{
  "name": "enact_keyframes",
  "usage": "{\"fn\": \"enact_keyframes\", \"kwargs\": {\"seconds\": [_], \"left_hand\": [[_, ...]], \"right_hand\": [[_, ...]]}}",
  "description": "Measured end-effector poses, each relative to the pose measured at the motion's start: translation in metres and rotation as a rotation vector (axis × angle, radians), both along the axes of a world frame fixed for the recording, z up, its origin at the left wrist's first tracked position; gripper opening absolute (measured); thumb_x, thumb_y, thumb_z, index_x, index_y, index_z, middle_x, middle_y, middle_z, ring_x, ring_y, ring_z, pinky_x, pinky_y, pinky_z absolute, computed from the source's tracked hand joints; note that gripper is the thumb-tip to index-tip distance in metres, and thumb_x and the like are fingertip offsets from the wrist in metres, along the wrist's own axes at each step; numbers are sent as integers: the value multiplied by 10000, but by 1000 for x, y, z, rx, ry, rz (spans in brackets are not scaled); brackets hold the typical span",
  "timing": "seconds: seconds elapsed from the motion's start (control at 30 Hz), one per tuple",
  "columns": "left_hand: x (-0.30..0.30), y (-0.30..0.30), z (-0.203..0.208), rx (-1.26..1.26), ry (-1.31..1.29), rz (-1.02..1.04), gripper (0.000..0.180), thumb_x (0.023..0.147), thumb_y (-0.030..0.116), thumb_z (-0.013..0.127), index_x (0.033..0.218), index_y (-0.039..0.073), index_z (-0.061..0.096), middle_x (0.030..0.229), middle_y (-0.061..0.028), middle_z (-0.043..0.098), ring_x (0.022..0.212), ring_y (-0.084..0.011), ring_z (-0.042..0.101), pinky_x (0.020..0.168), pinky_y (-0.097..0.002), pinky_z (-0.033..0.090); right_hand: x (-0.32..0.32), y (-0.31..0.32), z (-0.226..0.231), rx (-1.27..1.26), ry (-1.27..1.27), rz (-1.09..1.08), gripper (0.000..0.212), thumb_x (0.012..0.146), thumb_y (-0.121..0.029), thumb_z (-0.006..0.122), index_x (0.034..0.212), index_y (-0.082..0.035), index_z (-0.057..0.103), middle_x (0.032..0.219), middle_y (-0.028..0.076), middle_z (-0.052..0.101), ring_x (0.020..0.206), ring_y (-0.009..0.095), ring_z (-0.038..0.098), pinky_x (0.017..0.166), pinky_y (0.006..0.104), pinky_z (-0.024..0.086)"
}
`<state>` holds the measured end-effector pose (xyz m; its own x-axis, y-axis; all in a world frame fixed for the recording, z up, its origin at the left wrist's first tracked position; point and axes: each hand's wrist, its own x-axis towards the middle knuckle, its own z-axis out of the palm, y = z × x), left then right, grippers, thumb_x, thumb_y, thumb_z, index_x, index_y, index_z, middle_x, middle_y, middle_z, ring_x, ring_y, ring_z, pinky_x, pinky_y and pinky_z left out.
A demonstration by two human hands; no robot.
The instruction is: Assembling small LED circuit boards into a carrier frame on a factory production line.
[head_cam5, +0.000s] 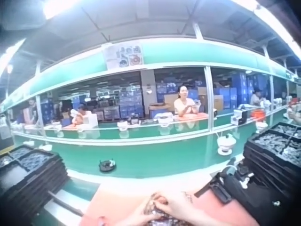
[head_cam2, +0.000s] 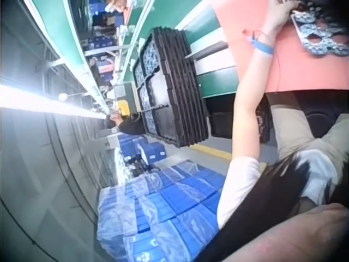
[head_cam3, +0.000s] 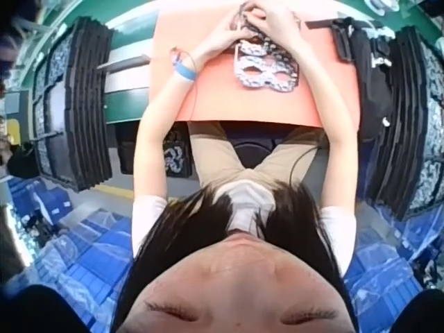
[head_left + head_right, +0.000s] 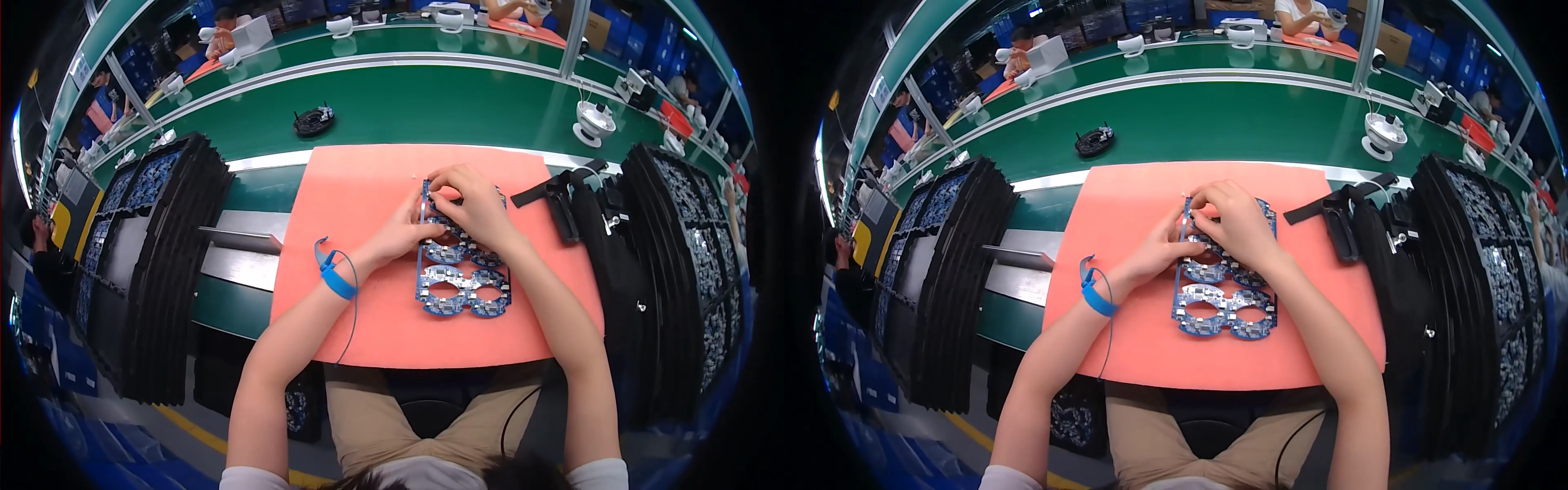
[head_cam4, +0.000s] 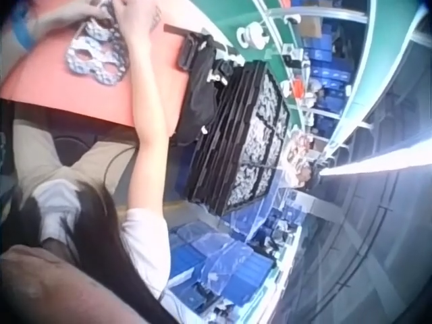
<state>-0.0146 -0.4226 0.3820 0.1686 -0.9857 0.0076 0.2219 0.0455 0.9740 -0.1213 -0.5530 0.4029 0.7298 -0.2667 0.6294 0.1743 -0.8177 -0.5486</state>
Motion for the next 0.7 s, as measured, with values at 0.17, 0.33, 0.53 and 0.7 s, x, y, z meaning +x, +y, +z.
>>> {"fn": "enact_keyframes", "kwargs": {"seconds": [0.17, 0.33, 0.53, 0.7], "left_hand": [[-6, -2, 3, 6, 15, 43, 713, 854, -45, 517, 1435, 93, 126, 1142, -155, 565, 995, -218, 612, 862, -337, 524], [-1, -2, -2, -40, 72, 40, 693, 862, -39, 513, 1431, 95, 141, 1167, -136, 547, 1033, -221, 594, 873, -341, 514], [0, -2, 8, 57, 149, -15, 658, 868, -16, 529, 1415, 75, 175, 1182, -145, 540, 992, -240, 621, 880, -343, 519], [3, -2, 2, 7, 329, 89, 626, 858, -78, 466, 1399, 85, 196, 1181, -158, 523, 1013, -268, 607, 865, -374, 545]], "right_hand": [[-7, -12, 13, 352, 26, 48, 170, 816, -95, 639, 953, -5, 596, 969, 97, 653, 907, 196, 623, 775, 325, 491], [-21, -26, 16, -296, 100, 51, 169, 804, -150, 657, 941, -58, 618, 1114, 78, 610, 1076, 271, 533, 932, 383, 398], [-20, -19, 11, -467, 149, -18, 93, 840, -105, 588, 873, -19, 574, 998, 71, 613, 981, 242, 573, 859, 379, 431], [-18, -15, 18, 111, 244, -16, 74, 843, -78, 579, 890, -22, 571, 974, 105, 618, 883, 288, 605, 742, 382, 498]]}}
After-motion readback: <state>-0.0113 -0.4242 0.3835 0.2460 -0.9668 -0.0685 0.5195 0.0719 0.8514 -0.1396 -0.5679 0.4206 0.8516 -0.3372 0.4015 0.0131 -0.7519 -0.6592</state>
